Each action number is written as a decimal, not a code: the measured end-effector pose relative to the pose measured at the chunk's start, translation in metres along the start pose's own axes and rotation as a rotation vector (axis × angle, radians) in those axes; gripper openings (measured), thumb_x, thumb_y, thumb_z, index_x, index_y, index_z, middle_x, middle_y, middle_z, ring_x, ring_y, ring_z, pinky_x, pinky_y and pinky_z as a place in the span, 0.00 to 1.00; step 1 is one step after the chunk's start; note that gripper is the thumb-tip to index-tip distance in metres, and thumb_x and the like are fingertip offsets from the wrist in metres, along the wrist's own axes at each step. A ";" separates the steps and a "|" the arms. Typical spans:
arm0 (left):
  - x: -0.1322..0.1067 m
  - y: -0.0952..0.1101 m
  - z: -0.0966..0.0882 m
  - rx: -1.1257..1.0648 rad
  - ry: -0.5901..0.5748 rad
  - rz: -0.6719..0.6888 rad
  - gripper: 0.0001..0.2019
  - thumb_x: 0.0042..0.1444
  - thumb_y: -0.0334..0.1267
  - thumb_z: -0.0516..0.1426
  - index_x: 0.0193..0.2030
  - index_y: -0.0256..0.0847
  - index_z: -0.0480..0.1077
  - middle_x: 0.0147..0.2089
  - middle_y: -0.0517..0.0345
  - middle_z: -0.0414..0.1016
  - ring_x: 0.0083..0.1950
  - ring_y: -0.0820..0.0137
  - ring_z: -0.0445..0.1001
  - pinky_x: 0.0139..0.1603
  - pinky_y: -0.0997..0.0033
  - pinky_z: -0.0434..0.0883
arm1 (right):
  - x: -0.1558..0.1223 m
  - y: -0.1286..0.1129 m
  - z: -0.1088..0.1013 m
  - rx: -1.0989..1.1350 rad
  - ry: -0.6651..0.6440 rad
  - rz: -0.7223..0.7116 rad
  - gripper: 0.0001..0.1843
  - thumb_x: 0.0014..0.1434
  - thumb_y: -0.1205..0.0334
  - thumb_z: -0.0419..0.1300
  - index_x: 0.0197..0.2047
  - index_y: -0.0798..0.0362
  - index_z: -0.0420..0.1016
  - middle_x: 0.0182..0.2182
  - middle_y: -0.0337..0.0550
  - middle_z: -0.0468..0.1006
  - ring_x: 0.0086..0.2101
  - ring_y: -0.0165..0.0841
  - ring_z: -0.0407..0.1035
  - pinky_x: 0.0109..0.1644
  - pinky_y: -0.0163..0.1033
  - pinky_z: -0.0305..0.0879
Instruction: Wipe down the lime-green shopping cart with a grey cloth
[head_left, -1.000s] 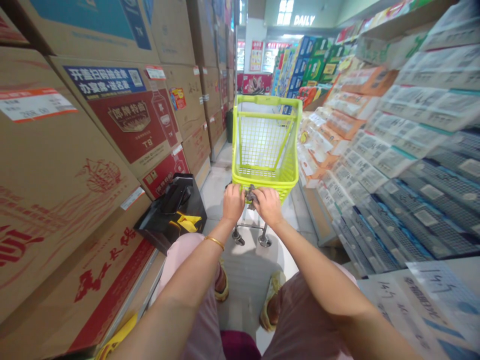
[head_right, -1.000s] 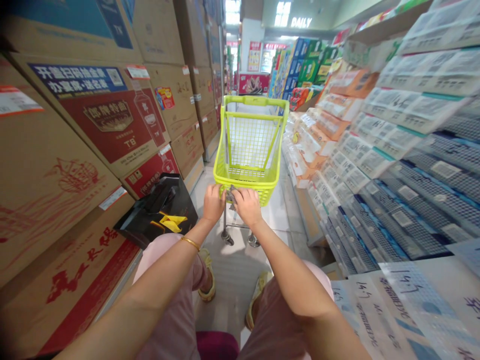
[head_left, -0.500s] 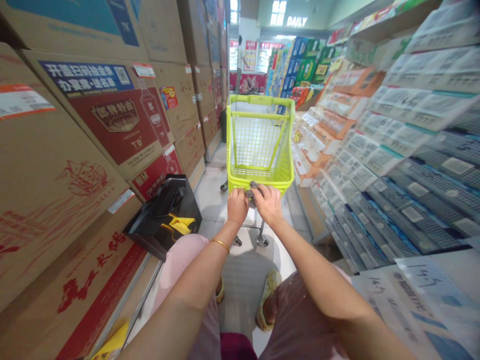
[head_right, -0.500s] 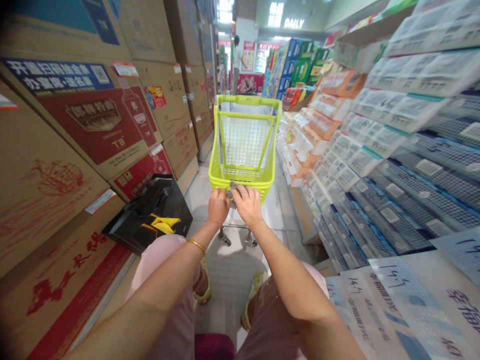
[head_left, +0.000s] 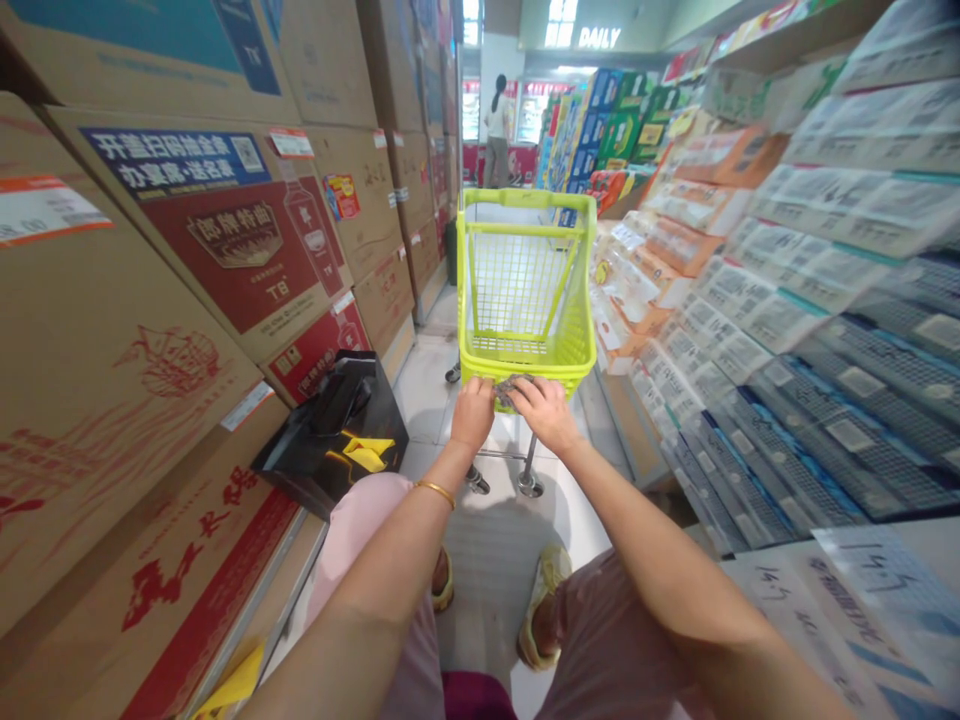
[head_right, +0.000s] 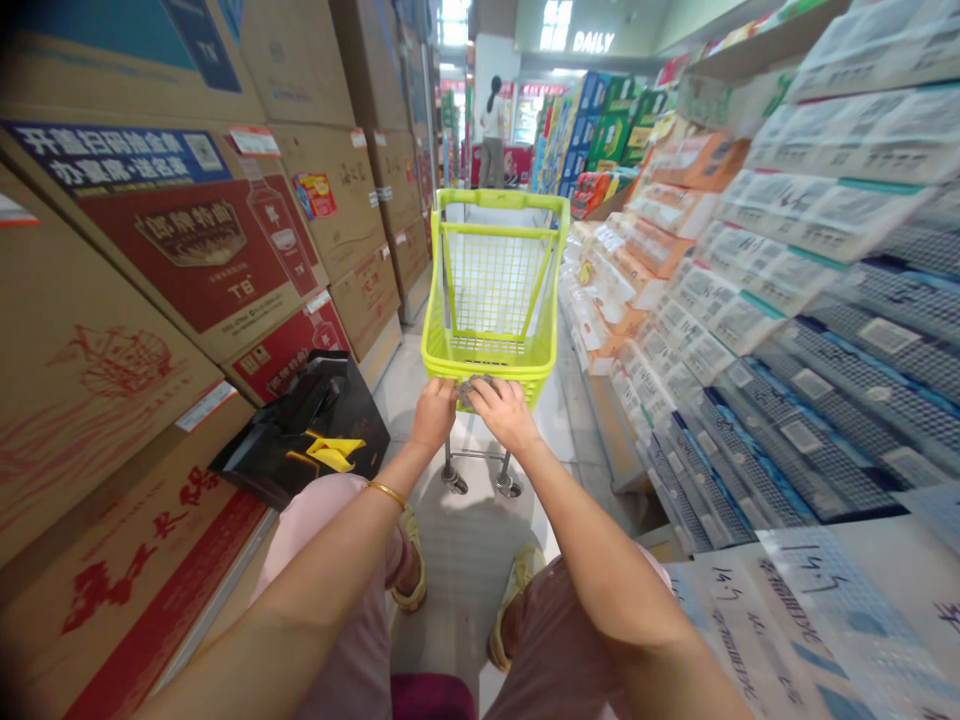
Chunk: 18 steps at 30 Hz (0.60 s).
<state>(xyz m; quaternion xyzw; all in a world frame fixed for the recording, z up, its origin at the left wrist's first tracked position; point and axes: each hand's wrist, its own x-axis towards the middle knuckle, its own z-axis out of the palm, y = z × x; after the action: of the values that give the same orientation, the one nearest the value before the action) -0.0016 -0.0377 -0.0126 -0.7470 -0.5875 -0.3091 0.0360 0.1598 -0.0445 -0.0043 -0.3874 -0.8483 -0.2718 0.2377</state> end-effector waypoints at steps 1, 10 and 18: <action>0.000 -0.002 0.000 0.007 0.002 0.006 0.10 0.61 0.31 0.46 0.41 0.38 0.68 0.39 0.52 0.69 0.42 0.67 0.68 0.46 0.67 0.66 | 0.002 -0.001 -0.001 -0.002 0.013 0.000 0.14 0.62 0.63 0.50 0.49 0.48 0.71 0.49 0.44 0.73 0.44 0.36 0.58 0.47 0.43 0.52; -0.007 -0.018 -0.005 0.023 0.147 -0.007 0.09 0.62 0.37 0.48 0.34 0.39 0.67 0.34 0.54 0.68 0.39 0.68 0.68 0.41 0.69 0.65 | 0.019 -0.004 -0.026 0.051 0.189 0.149 0.15 0.60 0.61 0.53 0.49 0.48 0.71 0.45 0.48 0.71 0.43 0.35 0.61 0.45 0.41 0.54; -0.007 -0.019 -0.007 -0.023 0.174 0.042 0.12 0.62 0.38 0.48 0.33 0.38 0.68 0.32 0.54 0.67 0.36 0.70 0.67 0.38 0.71 0.64 | 0.028 -0.020 -0.001 -0.001 0.134 0.165 0.13 0.62 0.59 0.51 0.45 0.50 0.73 0.45 0.51 0.70 0.42 0.36 0.60 0.45 0.42 0.51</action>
<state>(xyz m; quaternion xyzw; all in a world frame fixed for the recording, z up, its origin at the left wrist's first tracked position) -0.0220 -0.0406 -0.0165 -0.7299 -0.5629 -0.3786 0.0846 0.1277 -0.0414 0.0080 -0.4369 -0.7955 -0.2772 0.3154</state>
